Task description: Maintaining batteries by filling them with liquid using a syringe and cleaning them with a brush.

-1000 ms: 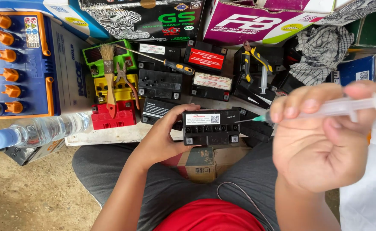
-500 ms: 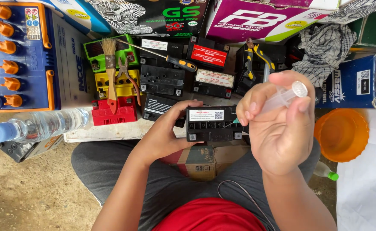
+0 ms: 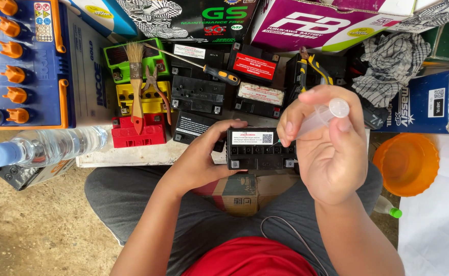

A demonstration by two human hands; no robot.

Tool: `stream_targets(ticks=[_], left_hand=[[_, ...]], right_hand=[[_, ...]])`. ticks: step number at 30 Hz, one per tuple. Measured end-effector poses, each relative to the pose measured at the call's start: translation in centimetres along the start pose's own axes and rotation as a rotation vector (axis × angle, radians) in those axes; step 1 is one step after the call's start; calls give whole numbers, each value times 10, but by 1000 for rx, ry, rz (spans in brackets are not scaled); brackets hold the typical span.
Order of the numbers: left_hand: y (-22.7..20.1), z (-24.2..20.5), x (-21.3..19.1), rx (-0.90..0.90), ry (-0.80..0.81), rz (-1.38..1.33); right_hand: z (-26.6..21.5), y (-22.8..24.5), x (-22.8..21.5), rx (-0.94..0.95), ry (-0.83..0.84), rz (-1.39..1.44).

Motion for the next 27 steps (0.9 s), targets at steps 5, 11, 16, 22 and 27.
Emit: stream_targets(ticks=[5, 11, 16, 22, 27], left_hand=[[1, -1, 0, 9, -6, 6], [4, 0, 0, 26, 3, 10], [4, -1, -1, 25, 4, 0], [4, 0, -1, 49, 1, 11], [5, -1, -1, 69, -2, 11]], right_hand=[[-5, 4, 10, -108, 28, 0], [-9, 0, 16, -193, 113, -3], [-13, -7, 13, -185, 184, -27], [-17, -11, 10, -222, 226, -100], [-16, -13, 7, -230, 256, -136]])
Point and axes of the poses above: each hand's wrist, its own z-axis towards the middle knuckle, its own x-axis out of the palm, y = z × x, the point moved 1 cm from there along z, towards the middle knuckle, and after that the axes turned 12 degrees about y, right-handed, at the moved point
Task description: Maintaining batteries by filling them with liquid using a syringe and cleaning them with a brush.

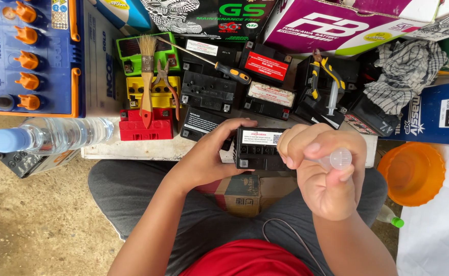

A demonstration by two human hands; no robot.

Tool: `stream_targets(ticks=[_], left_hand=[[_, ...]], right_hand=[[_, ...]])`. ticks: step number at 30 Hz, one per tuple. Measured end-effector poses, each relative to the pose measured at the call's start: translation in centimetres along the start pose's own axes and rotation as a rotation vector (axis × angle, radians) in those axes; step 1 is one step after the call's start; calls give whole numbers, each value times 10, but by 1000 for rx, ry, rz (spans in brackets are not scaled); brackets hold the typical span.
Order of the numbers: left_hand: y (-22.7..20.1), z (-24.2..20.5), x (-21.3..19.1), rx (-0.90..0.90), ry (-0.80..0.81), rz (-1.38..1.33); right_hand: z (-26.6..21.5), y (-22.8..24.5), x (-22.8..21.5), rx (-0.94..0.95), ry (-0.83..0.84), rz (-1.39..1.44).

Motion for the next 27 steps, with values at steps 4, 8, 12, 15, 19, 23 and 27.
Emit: stream_targets(ticks=[4, 8, 12, 15, 19, 23, 27], left_hand=[[2, 0, 1, 9, -13, -5], [1, -1, 2, -7, -14, -1], [1, 0, 1, -24, -4, -7], [2, 0, 2, -36, -6, -6], [0, 0, 1, -30, -6, 11], [4, 0, 2, -20, -1, 14], [3, -1, 2, -8, 1, 7]], right_hand=[[4, 2, 2, 16, 9, 19], [3, 3, 3, 27, 79, 34], [-1, 3, -1, 18, 120, 22], [-3, -3, -5, -37, 135, 3], [-2, -5, 2, -70, 113, -4], [4, -9, 2, -98, 87, 31], [7, -8, 0, -105, 53, 97]])
Point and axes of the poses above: each hand's wrist, its own z-axis towards the middle knuckle, its own x-axis out of the palm, y = z × x, the point moved 1 cm from there along z, towards the middle knuckle, and after that the axes turned 12 degrees about y, right-handed, at the moved point
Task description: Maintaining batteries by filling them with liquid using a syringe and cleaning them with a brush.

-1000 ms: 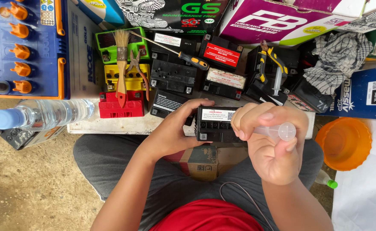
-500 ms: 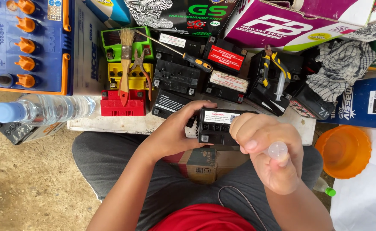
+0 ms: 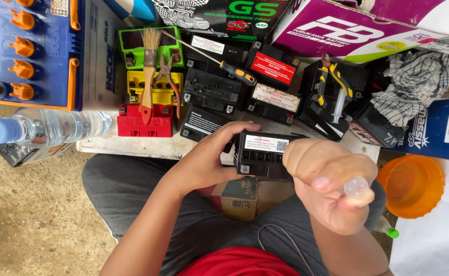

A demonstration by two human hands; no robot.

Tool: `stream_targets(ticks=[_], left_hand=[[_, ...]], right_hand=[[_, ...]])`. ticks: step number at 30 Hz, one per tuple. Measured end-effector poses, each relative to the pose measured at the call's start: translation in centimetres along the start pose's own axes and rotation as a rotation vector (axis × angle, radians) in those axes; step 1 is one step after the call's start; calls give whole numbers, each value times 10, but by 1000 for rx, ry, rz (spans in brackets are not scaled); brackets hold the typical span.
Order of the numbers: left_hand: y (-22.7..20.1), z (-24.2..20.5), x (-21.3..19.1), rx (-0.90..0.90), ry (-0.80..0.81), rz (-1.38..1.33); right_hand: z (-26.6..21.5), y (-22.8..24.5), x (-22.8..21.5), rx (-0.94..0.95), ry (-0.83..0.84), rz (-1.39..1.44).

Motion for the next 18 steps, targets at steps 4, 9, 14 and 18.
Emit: stream_targets(ticks=[4, 9, 14, 18], left_hand=[[-3, 0, -1, -23, 0, -2], [-3, 0, -1, -18, 2, 6], [-1, 0, 0, 1, 5, 5], [2, -1, 0, 14, 6, -6]], right_hand=[[1, -2, -2, -15, -2, 5], [2, -3, -2, -28, -27, 38], [3, -2, 1, -18, -51, 57], [12, 8, 9, -30, -70, 105]])
Point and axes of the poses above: each hand's wrist, its own z-axis towards the middle knuckle, its own x-axis out of the palm, y = z × x, the point moved 1 cm from there along z, towards the middle knuckle, and after that the axes turned 12 degrees about y, right-handed, at the moved point
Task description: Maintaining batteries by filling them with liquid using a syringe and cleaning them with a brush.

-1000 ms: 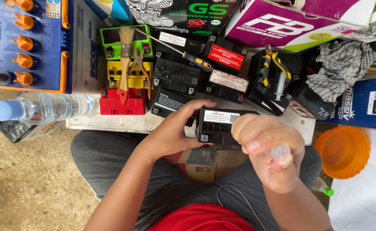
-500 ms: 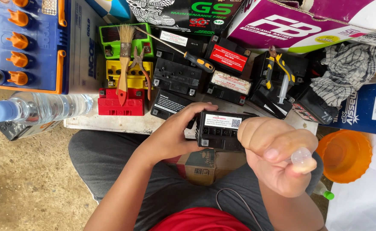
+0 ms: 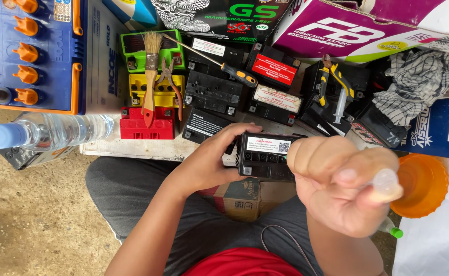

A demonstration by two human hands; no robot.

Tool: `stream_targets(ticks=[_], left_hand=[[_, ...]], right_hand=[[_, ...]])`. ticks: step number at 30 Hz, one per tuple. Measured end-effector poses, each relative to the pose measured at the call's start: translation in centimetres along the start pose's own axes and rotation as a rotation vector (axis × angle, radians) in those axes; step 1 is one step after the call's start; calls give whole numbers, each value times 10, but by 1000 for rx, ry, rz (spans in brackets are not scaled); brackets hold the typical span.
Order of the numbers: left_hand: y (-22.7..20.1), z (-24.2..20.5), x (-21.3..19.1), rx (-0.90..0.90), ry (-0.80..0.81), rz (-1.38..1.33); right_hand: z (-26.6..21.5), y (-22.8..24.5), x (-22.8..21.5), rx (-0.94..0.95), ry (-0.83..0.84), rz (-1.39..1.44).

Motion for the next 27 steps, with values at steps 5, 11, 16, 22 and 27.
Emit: stream_targets(ticks=[5, 11, 16, 22, 27], left_hand=[[0, 0, 0, 14, -5, 8], [9, -2, 2, 57, -1, 9], [4, -1, 0, 50, -5, 8], [-32, -5, -13, -22, 74, 4], [-72, -1, -22, 178, 61, 34]], right_hand=[[10, -2, 18, 54, -63, 84], [2, -16, 17, 93, -44, 2], [-2, -22, 14, 109, -31, -91], [-7, -15, 2, 146, 16, -305], [-1, 8, -3, 299, 132, -687]])
Point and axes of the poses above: each hand's wrist, its own z-axis towards the middle knuckle, its own x-axis out of the palm, y = z × x, the point moved 1 cm from there along z, towards the middle knuckle, and after that the axes turned 12 degrees about y, right-handed, at the moved point
